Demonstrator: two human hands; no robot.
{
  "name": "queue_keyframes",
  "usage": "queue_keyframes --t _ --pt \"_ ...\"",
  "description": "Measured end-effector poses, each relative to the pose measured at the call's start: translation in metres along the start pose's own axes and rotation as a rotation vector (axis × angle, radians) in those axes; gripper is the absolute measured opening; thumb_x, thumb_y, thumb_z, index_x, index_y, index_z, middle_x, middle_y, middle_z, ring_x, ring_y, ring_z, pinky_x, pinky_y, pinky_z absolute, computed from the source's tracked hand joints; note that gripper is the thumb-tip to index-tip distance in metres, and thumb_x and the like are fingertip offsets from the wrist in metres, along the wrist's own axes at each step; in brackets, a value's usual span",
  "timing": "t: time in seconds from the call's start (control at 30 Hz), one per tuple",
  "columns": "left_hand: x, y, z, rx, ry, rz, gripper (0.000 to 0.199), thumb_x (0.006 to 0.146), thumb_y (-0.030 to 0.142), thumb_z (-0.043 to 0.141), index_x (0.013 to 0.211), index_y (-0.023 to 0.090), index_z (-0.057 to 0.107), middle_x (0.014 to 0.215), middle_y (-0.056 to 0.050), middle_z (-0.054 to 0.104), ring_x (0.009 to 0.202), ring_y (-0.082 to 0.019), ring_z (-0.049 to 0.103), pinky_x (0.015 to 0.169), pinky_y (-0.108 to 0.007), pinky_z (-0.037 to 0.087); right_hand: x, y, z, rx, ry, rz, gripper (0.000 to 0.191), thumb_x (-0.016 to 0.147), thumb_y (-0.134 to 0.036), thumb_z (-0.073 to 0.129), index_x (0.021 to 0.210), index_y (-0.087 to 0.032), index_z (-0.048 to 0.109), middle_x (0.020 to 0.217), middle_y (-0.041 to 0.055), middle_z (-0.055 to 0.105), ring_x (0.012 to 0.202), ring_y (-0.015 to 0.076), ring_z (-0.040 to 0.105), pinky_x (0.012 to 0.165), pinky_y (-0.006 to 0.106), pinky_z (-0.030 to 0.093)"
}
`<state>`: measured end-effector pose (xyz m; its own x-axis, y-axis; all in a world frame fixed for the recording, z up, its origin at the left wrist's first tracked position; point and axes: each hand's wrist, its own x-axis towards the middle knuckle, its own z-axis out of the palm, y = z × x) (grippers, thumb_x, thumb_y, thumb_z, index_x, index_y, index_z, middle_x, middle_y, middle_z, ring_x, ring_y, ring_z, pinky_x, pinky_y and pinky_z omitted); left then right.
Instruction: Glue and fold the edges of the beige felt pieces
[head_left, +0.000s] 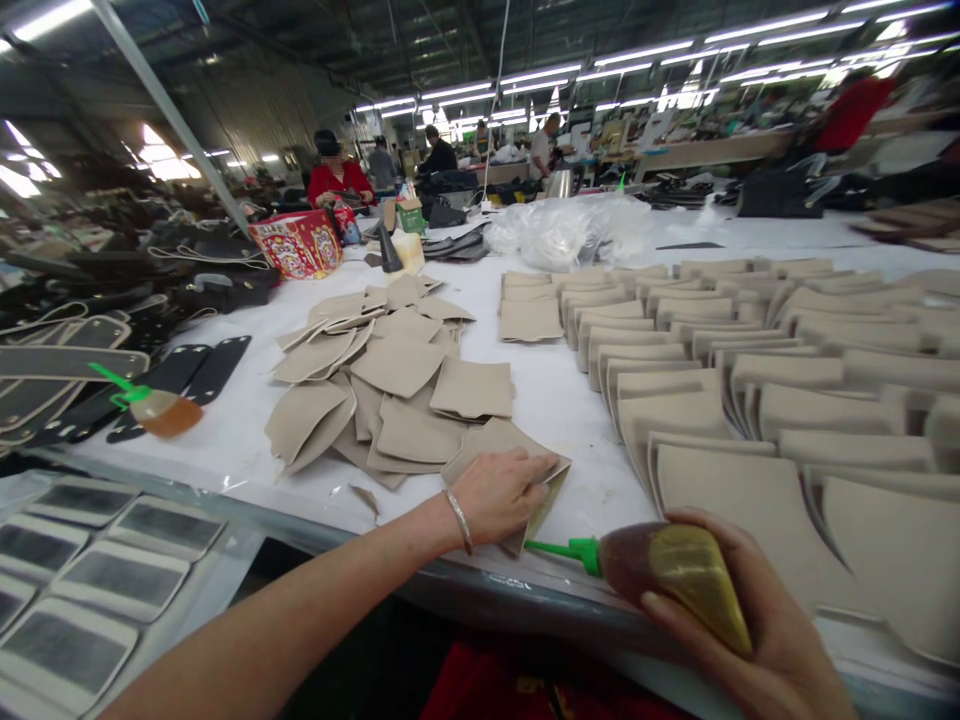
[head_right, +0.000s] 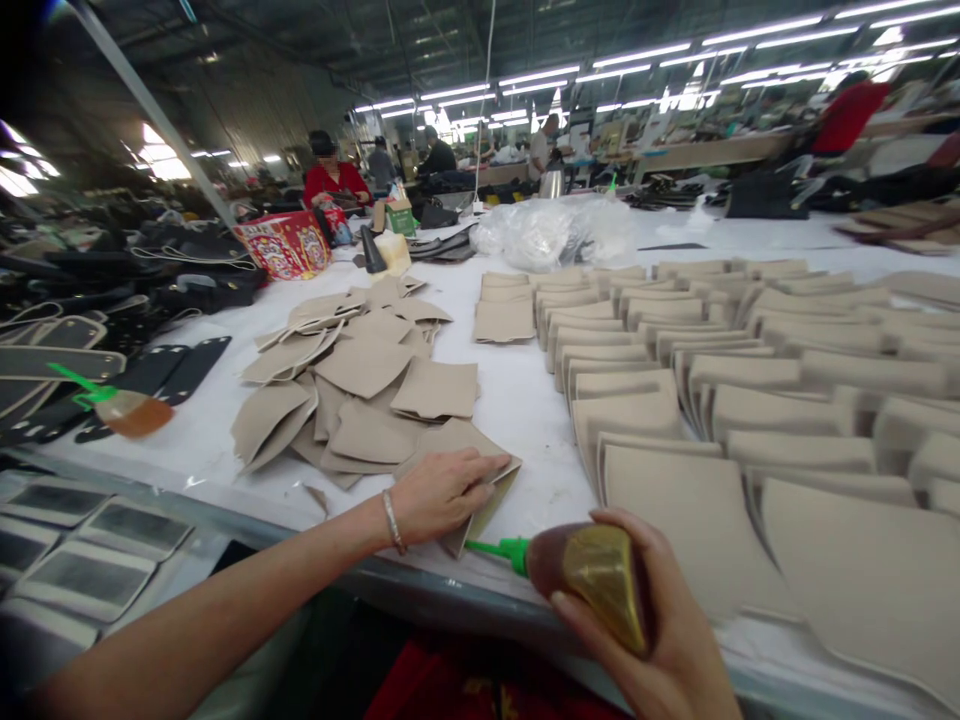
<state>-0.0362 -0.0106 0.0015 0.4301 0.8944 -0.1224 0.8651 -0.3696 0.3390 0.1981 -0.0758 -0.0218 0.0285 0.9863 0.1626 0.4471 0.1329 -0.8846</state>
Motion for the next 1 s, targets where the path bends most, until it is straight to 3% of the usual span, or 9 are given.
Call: queue_keyframes --t 0.23,0.43,0.57,0.73,0.87,1.0 --pt "0.001 -0.001 0.001 -0.017 0.008 0.002 0.046 0.096 0.026 0.038 0.14 0.025 0.054 0.11 -0.006 0.068 0.099 -0.024 0.066 0.089 -0.035 0.05 0.015 0.006 -0.011 -0.137 0.103 -0.08 0.056 0.08 -0.063 0.066 0.121 -0.027 0.052 0.116 0.0043 0.056 0.102 0.03 0.056 0.094 0.044 0.046" --pt "0.002 -0.003 0.002 -0.032 0.006 0.006 0.047 0.096 0.026 0.038 0.141 0.026 0.053 0.111 -0.005 0.067 0.1 -0.024 0.065 0.09 -0.034 0.05 0.01 0.01 -0.011 -0.135 0.062 -0.105 0.05 0.083 -0.057 0.065 0.12 -0.027 0.053 0.116 0.0039 0.058 0.104 0.0283 0.057 0.094 0.039 0.047" --pt "0.002 -0.003 0.002 -0.051 0.002 0.004 0.048 0.096 0.026 0.037 0.141 0.025 0.053 0.116 -0.006 0.067 0.104 -0.024 0.064 0.093 -0.035 0.049 0.014 0.013 -0.013 -0.132 0.114 -0.09 0.055 0.08 -0.061 0.067 0.122 -0.029 0.052 0.117 0.003 0.056 0.103 0.029 0.056 0.096 0.043 0.045" --pt "0.003 -0.005 0.003 -0.078 0.0 0.012 0.049 0.095 0.025 0.038 0.142 0.024 0.053 0.121 -0.006 0.066 0.107 -0.024 0.064 0.095 -0.035 0.049 0.013 0.011 -0.012 -0.117 0.061 -0.106 0.053 0.081 -0.063 0.065 0.121 -0.031 0.052 0.115 0.0021 0.057 0.103 0.03 0.057 0.092 0.044 0.047" --pt "0.004 -0.008 0.005 -0.089 0.006 0.026 0.048 0.096 0.025 0.038 0.142 0.023 0.052 0.124 -0.006 0.065 0.111 -0.024 0.063 0.098 -0.035 0.047 0.021 0.012 -0.014 -0.114 0.1 -0.087 0.057 0.078 -0.065 0.067 0.12 -0.03 0.051 0.118 0.0051 0.055 0.104 0.0332 0.055 0.099 0.051 0.042" --pt "0.004 -0.007 0.004 -0.081 0.0 0.014 0.046 0.096 0.026 0.038 0.14 0.024 0.054 0.122 -0.006 0.066 0.109 -0.024 0.064 0.097 -0.035 0.048 0.017 0.012 -0.009 -0.094 0.102 -0.08 0.054 0.08 -0.062 0.066 0.12 -0.03 0.051 0.116 0.0039 0.054 0.105 0.0318 0.054 0.098 0.048 0.043"
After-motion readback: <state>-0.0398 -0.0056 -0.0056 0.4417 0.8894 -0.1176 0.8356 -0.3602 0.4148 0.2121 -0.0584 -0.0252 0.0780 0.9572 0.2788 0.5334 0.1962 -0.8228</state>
